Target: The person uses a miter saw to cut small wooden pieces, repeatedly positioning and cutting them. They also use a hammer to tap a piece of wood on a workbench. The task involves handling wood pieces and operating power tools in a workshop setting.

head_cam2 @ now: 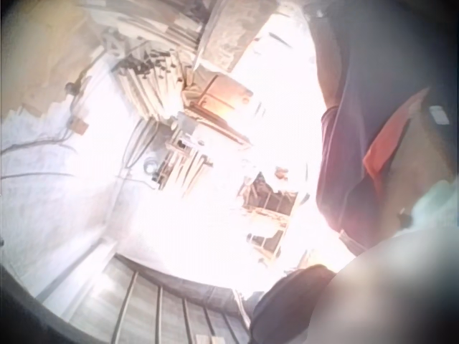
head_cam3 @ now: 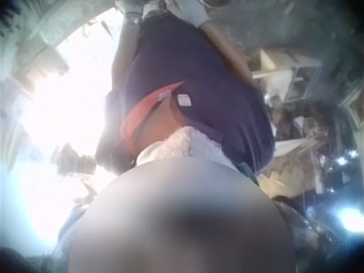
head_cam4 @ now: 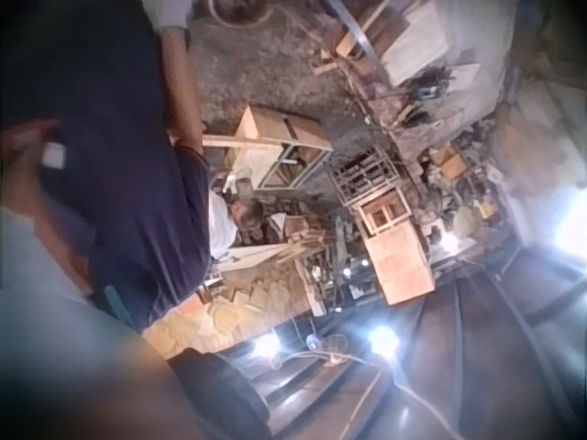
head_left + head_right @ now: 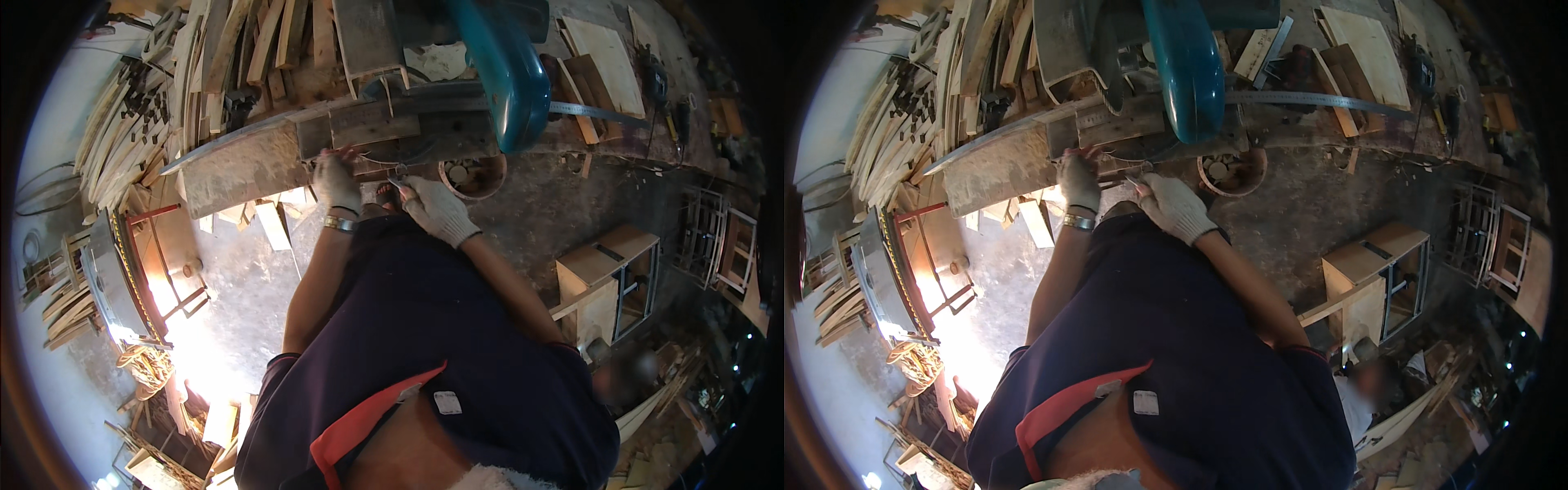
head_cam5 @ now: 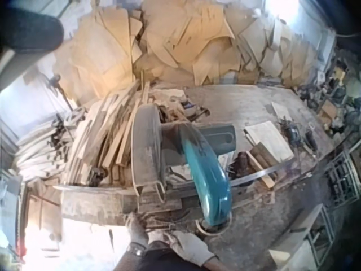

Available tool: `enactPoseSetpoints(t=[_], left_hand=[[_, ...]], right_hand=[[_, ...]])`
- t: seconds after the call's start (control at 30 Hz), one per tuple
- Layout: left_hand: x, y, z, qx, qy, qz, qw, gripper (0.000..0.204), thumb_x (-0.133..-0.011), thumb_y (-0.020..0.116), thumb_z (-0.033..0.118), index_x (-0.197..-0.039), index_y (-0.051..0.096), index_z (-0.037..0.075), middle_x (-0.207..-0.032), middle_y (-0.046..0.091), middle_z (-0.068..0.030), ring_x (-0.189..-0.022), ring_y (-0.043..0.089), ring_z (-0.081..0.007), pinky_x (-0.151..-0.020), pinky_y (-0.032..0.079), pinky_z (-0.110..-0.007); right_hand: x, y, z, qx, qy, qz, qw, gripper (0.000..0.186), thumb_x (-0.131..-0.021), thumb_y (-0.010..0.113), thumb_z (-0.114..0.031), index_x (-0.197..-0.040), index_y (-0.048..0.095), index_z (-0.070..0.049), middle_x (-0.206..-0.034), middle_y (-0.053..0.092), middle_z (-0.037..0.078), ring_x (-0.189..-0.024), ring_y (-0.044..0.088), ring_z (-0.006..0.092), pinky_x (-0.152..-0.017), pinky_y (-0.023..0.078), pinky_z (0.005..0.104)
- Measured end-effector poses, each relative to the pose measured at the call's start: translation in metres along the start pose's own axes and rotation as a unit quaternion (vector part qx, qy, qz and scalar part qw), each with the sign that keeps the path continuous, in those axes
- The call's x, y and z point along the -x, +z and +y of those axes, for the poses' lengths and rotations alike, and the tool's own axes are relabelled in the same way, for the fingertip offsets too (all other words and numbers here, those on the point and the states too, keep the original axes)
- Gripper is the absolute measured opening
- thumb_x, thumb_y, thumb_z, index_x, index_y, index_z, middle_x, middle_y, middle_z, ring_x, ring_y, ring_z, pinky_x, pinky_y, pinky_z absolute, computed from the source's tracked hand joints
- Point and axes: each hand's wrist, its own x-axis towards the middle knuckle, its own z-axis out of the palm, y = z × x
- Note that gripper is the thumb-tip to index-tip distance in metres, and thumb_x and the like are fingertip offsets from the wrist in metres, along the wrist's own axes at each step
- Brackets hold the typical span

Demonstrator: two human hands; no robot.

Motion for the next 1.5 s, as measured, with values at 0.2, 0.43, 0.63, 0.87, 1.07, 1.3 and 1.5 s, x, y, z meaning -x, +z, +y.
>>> enactPoseSetpoints(t=[0.2,0.43,0.63,0.87,1.07,1.3,1.5], left_hand=[[-0.05,-0.037,0.013,-0.269,0.159,0.05,0.948,0.017,-0.096,0.053,0.005,-0.109,0.064,0.002,-0.099,0.075,-0.016,-0.079,0.069,-0.021,-0.068,0.054,-0.034],[-0.056,-0.007,0.012,-0.489,0.22,0.034,0.844,0.029,-0.094,0.064,0.03,-0.105,0.068,0.004,-0.1,0.073,-0.0228,-0.097,0.069,-0.043,-0.085,0.053,-0.048],[-0.067,0.01,0.003,-0.506,0.242,0.029,0.827,0.027,-0.087,0.074,0.028,-0.101,0.071,0.005,-0.095,0.074,-0.0196,-0.091,0.071,-0.0403,-0.079,0.054,-0.049],[-0.071,0.006,-0.003,-0.487,0.247,0.03,0.837,0.021,-0.086,0.075,0.025,-0.096,0.074,0.006,-0.092,0.076,-0.0173,-0.087,0.074,-0.0369,-0.077,0.055,-0.043],[-0.065,0.011,0.004,-0.485,0.237,0.038,0.841,0.022,-0.087,0.075,0.025,-0.1,0.075,0.007,-0.093,0.077,-0.017,-0.088,0.074,-0.0351,-0.078,0.055,-0.042],[-0.06,0.015,0.01,-0.499,0.208,0.048,0.84,0.025,-0.086,0.074,0.026,-0.103,0.077,0.008,-0.095,0.078,-0.0159,-0.091,0.075,-0.0342,-0.079,0.055,-0.042],[-0.063,0.013,0.008,-0.492,0.212,0.047,0.843,0.027,-0.086,0.072,0.027,-0.105,0.077,0.009,-0.097,0.078,-0.0159,-0.092,0.074,-0.0348,-0.08,0.055,-0.042]], right_hand=[[0.027,-0.022,0.028,0.015,0.096,0.185,0.978,0.031,-0.101,0.053,-0.022,-0.126,0.067,-0.009,-0.096,0.071,0.023,-0.091,0.069,0.0418,-0.079,0.053,0.0512],[0.026,-0.071,0.058,-0.188,0.064,0.221,0.955,0.034,-0.103,0.05,-0.01,-0.133,0.066,-0.006,-0.091,0.064,0.006,-0.061,0.063,0.0128,-0.063,0.053,0.03],[0.015,-0.084,0.058,-0.281,-0.001,0.261,0.924,0.034,-0.108,0.05,-0.015,-0.139,0.06,-0.002,-0.113,0.073,0.016,-0.079,0.071,0.0163,-0.07,0.056,0.0278],[-0.032,-0.076,0.063,-0.267,-0.039,0.263,0.926,0.031,-0.104,0.065,-0.014,-0.131,0.066,0.002,-0.109,0.076,0.014,-0.092,0.073,0.0158,-0.073,0.056,0.0268],[-0.102,-0.07,0.076,-0.288,-0.119,0.184,0.932,0.017,-0.099,0.067,0.0,-0.112,0.072,0.01,-0.108,0.076,0.017,-0.093,0.074,0.0196,-0.076,0.059,0.0266],[-0.148,-0.041,0.123,-0.364,-0.095,0.138,0.916,0.017,-0.101,0.06,0.001,-0.109,0.067,0.014,-0.107,0.074,0.023,-0.094,0.074,0.033,-0.083,0.063,0.0363],[-0.168,-0.038,0.147,-0.388,-0.132,0.047,0.911,0.057,-0.115,0.03,-0.03,-0.113,0.061,0.018,-0.108,0.07,0.031,-0.094,0.068,0.0437,-0.088,0.061,0.045]])
